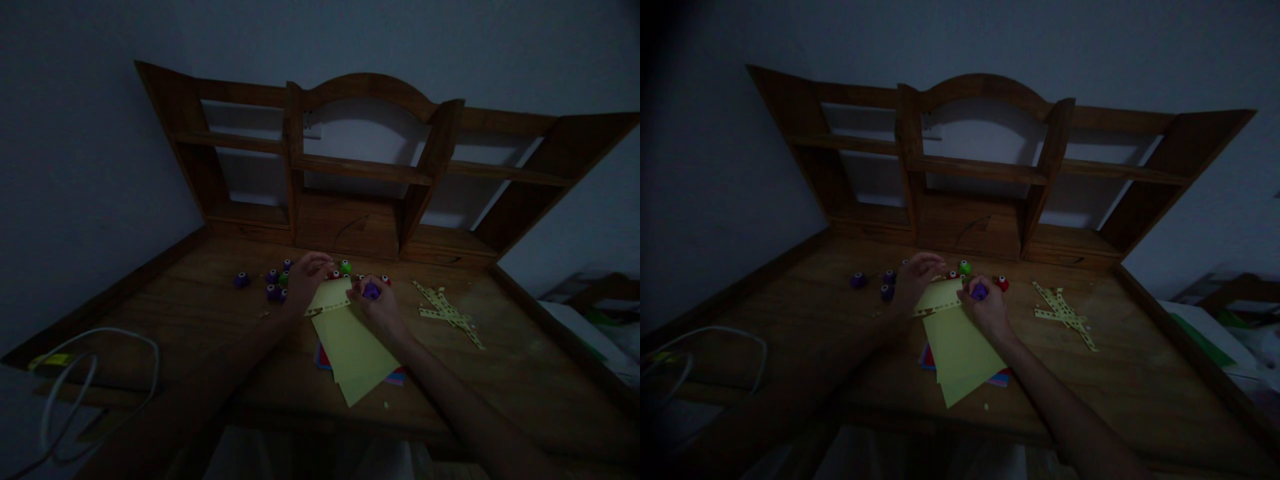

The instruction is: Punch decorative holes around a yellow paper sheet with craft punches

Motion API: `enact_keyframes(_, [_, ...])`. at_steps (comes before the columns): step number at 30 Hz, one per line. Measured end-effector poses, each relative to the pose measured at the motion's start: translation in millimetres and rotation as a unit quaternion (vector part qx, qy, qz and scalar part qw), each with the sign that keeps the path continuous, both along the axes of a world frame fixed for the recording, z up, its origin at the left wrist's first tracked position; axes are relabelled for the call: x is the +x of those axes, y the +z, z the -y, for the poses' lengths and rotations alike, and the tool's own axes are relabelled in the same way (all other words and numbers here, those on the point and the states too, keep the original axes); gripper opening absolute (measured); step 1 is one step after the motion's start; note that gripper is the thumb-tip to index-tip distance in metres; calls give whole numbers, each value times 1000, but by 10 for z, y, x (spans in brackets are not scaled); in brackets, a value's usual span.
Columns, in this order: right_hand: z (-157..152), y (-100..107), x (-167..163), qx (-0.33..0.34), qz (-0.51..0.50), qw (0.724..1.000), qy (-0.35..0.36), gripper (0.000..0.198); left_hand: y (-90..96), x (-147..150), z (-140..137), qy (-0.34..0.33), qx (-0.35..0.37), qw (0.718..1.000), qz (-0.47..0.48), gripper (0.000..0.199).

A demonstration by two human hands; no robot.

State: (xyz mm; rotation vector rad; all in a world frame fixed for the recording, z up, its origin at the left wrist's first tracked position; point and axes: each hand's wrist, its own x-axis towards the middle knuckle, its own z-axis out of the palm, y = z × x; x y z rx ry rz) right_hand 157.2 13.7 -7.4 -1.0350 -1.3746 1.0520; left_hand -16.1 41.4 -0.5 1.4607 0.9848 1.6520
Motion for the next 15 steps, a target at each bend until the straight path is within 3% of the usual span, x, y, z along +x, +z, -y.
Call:
enact_keyframes(5, [19,163,105,19,-45,997,-60,31,-113,-141,-139,62,-24,997,39,21])
enact_keyframes(10, [-22,206,191,-9,-162,985,-60,37,-165,-164,-168,105,-56,991,68,38])
enact_keyframes(12, [-49,192,205,-19,-186,981,-59,38,-134,-104,-126,73,-75,992,74,39])
enact_keyframes(15, [-72,169,207,-28,-192,979,-67,39,-75,23,-49,-46,-75,995,54,38])
